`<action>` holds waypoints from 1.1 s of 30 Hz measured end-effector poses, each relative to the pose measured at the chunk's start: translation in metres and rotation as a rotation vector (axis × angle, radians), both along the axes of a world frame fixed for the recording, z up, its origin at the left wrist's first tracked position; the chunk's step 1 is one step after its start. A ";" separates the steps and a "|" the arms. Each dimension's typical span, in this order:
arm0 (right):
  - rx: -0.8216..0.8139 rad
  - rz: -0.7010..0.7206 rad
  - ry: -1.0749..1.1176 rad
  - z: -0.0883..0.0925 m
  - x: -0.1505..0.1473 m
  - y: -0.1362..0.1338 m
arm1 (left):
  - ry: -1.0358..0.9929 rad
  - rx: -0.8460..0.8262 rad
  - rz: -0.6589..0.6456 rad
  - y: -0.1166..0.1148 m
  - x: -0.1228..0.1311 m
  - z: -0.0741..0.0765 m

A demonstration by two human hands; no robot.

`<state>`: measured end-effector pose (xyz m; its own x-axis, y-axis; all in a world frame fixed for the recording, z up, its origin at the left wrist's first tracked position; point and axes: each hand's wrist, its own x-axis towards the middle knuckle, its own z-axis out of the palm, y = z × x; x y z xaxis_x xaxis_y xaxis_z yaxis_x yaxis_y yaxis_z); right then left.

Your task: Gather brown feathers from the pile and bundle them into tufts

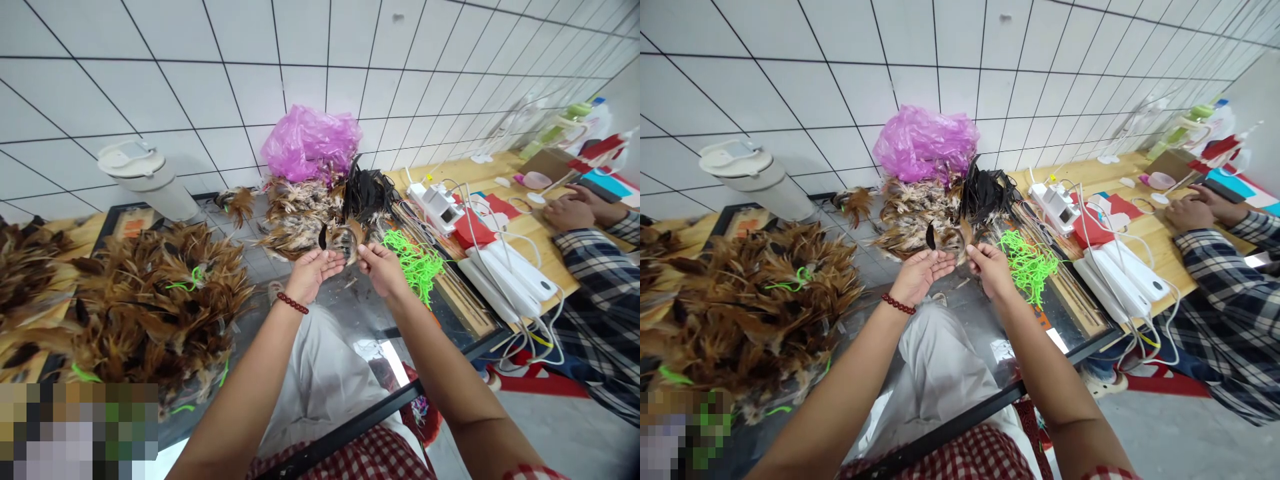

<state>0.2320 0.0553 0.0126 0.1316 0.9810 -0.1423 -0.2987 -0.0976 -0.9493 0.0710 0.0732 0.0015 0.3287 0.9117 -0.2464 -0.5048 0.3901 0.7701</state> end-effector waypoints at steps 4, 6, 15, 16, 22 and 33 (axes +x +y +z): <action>-0.062 0.024 0.052 -0.001 -0.012 -0.003 | 0.052 -0.046 0.000 -0.001 0.002 0.001; -0.044 0.045 0.000 -0.004 -0.015 -0.004 | 0.107 -0.067 -0.018 0.000 0.003 0.002; 0.213 -0.052 -0.414 -0.025 -0.014 -0.001 | 0.185 0.002 -0.225 -0.001 -0.003 0.003; 0.222 -0.058 -0.441 -0.027 -0.014 0.000 | 0.188 0.020 -0.250 -0.002 -0.004 0.003; 0.237 -0.033 -0.435 -0.023 -0.016 -0.002 | 0.276 0.128 -0.228 -0.003 0.000 -0.003; 0.188 0.218 -0.242 -0.008 -0.013 -0.007 | 0.229 0.106 -0.313 -0.005 -0.002 0.000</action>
<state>0.2188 0.0484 0.0046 -0.0754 0.9957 0.0530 -0.0545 0.0489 -0.9973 0.0689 0.0687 0.0017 0.5420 0.8006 -0.2556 -0.1852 0.4104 0.8929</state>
